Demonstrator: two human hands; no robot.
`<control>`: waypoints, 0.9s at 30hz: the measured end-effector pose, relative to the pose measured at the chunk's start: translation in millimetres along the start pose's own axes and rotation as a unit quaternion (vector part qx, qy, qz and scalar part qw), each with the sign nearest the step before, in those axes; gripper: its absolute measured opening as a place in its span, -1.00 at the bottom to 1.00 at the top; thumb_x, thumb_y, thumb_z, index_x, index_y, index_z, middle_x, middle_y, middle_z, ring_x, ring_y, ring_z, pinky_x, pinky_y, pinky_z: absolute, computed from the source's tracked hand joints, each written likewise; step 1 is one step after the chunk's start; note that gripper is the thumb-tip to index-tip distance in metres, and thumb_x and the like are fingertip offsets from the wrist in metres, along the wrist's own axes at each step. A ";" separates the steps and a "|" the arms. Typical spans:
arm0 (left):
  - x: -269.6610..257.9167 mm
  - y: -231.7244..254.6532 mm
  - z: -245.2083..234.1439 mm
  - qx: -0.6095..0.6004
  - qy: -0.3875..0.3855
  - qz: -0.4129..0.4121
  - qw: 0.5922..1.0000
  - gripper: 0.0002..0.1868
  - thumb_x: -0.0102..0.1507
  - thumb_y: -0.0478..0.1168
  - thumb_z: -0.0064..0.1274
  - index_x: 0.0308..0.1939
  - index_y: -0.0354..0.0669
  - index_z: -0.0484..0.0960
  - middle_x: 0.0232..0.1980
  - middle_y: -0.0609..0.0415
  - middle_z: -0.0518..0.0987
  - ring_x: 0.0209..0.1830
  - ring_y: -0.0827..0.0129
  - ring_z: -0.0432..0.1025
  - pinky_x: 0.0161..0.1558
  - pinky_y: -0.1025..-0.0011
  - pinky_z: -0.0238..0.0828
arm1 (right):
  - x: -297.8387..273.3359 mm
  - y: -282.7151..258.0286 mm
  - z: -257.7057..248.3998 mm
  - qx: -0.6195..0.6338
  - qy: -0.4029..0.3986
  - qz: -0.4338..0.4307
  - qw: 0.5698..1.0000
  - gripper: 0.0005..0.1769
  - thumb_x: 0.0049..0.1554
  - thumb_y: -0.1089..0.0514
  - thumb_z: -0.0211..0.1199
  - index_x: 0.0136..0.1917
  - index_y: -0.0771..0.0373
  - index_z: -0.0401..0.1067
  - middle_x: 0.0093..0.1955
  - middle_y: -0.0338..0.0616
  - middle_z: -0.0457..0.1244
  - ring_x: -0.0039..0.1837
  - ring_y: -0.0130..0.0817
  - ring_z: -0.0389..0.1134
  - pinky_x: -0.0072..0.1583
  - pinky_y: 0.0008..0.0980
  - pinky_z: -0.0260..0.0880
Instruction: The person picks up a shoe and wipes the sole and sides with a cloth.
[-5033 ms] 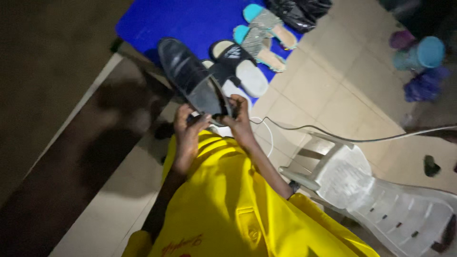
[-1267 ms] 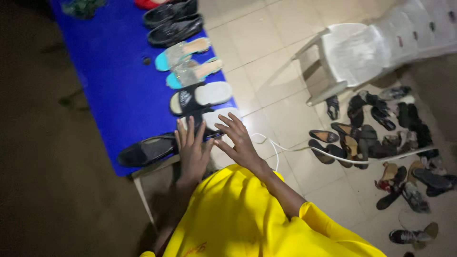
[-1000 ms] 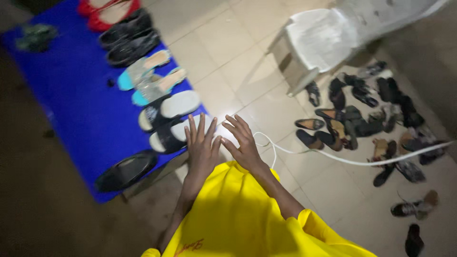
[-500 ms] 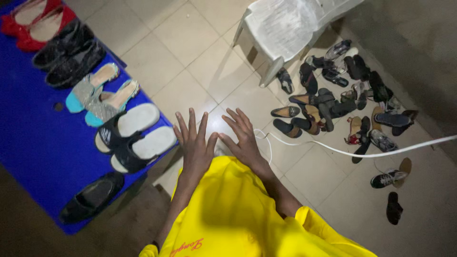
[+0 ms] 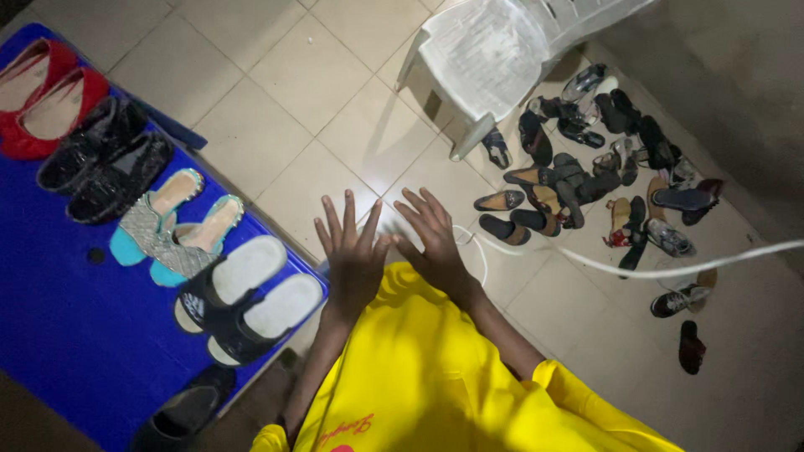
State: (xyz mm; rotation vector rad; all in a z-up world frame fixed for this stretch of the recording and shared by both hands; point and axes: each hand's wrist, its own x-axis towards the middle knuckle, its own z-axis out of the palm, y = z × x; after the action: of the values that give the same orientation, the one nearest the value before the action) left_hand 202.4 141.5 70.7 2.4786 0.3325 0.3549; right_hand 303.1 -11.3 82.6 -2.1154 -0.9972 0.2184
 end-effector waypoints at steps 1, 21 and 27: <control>8.7 -3.8 -1.2 0.000 -0.003 -0.001 1.000 -0.40 0.43 0.02 -0.08 0.51 -0.08 0.33 0.64 -0.43 -0.01 0.65 -0.50 -0.31 0.46 -0.47 -0.38 | 7.9 0.3 2.5 0.001 -0.001 0.002 1.000 -0.39 0.23 -0.02 0.27 0.47 0.23 0.31 0.60 0.06 0.08 0.65 0.21 -0.04 0.55 0.11 -0.06; 173.9 -60.1 10.8 0.103 0.027 -0.095 0.990 -0.33 0.29 -0.05 0.10 0.50 0.08 0.40 0.64 -0.30 -0.06 0.63 -0.41 -0.29 0.44 -0.43 -0.40 | 222.0 109.4 15.6 0.013 -0.048 -0.153 0.987 -0.10 -0.01 0.10 0.43 0.55 0.17 0.20 0.66 0.07 -0.03 0.70 0.26 -0.17 0.62 0.11 -0.05; 255.1 -39.8 -11.3 0.117 0.035 -0.133 0.984 -0.38 0.34 0.04 0.02 0.49 0.17 0.33 0.64 -0.26 -0.08 0.63 -0.39 -0.30 0.45 -0.43 -0.45 | 304.1 118.9 -19.1 0.074 -0.081 -0.137 0.984 -0.12 0.04 0.03 0.46 0.56 0.11 0.19 0.70 0.05 -0.09 0.73 0.26 -0.26 0.61 0.21 -0.11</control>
State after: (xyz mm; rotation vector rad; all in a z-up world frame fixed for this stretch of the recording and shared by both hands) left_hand 430.5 259.3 100.1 2.6081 0.7654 0.3045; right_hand 587.3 148.8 60.1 -1.8249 -1.3136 0.3193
